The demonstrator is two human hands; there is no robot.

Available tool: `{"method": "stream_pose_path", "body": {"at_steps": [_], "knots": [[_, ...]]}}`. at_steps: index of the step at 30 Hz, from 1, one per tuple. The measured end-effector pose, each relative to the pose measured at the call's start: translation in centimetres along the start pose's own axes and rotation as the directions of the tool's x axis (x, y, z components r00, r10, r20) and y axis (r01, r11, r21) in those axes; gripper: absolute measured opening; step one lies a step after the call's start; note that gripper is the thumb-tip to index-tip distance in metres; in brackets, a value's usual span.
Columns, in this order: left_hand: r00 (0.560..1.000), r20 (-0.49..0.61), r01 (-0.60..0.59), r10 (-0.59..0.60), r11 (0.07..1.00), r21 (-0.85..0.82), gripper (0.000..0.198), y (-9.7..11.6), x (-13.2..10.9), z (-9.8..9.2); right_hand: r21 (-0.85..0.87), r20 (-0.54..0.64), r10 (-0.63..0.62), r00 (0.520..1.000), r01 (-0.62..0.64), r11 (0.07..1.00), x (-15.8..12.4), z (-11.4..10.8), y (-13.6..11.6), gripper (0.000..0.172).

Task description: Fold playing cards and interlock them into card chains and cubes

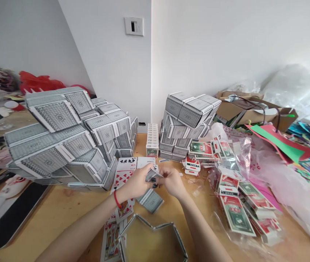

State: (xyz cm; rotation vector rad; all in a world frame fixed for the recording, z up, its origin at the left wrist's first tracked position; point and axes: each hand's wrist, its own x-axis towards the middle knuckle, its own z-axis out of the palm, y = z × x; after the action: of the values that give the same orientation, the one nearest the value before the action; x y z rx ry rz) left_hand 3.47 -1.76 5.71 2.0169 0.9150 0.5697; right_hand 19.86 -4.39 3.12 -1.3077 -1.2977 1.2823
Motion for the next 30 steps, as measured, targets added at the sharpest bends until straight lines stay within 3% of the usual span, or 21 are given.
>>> {"method": "stream_pose_path", "body": {"at_steps": [7, 12, 15, 17, 19, 22, 24, 27, 30], "knots": [[0.999, 0.030, 0.047, -0.044, 0.993, -0.108, 0.023, -0.3, 0.1, 0.1, 0.086, 0.063, 0.039, 0.997, -0.044, 0.995, 0.3, -0.5, 0.1, 0.021], [0.995, -0.049, 0.072, -0.086, 0.968, -0.239, 0.026, -1.6, 0.8, -0.4, 0.121, 0.004, 0.005, 1.000, -0.005, 0.993, 1.5, -0.1, 1.0, 0.028], [0.962, -0.201, 0.083, -0.186, 0.897, -0.434, 0.024, -3.1, 1.2, -0.9, 0.110, -0.096, 0.004, 0.995, 0.006, 0.994, 2.1, -0.2, 2.2, 0.033], [0.912, -0.268, 0.087, -0.310, 0.785, -0.614, 0.020, -4.2, 1.4, -1.0, 0.005, -0.179, 0.002, 0.984, -0.001, 1.000, 2.1, -0.3, 3.1, 0.030], [0.876, -0.260, 0.054, -0.407, 0.618, -0.784, 0.021, -5.0, 1.3, -1.0, -0.187, -0.205, -0.080, 0.976, 0.041, 0.982, 1.8, -0.2, 3.8, 0.020], [0.874, -0.182, 0.019, -0.451, 0.407, -0.913, 0.033, -5.7, 0.9, -0.7, -0.438, -0.190, -0.172, 0.967, 0.074, 0.896, 1.3, 0.6, 4.3, 0.031], [0.889, -0.147, 0.021, -0.434, 0.360, -0.933, 0.046, -5.9, 0.7, -0.6, -0.528, -0.183, -0.181, 0.966, 0.059, 0.847, 1.1, 1.3, 4.3, 0.037], [0.877, -0.187, -0.008, -0.442, 0.377, -0.926, 0.065, -6.3, 0.5, -0.6, -0.600, -0.170, -0.177, 0.969, 0.041, 0.799, 1.1, 2.0, 4.2, 0.035], [0.858, -0.230, -0.039, -0.460, 0.387, -0.921, 0.067, -6.8, 0.5, -0.9, -0.608, -0.200, -0.188, 0.962, 0.028, 0.793, 1.1, 2.0, 4.3, 0.043]]}}
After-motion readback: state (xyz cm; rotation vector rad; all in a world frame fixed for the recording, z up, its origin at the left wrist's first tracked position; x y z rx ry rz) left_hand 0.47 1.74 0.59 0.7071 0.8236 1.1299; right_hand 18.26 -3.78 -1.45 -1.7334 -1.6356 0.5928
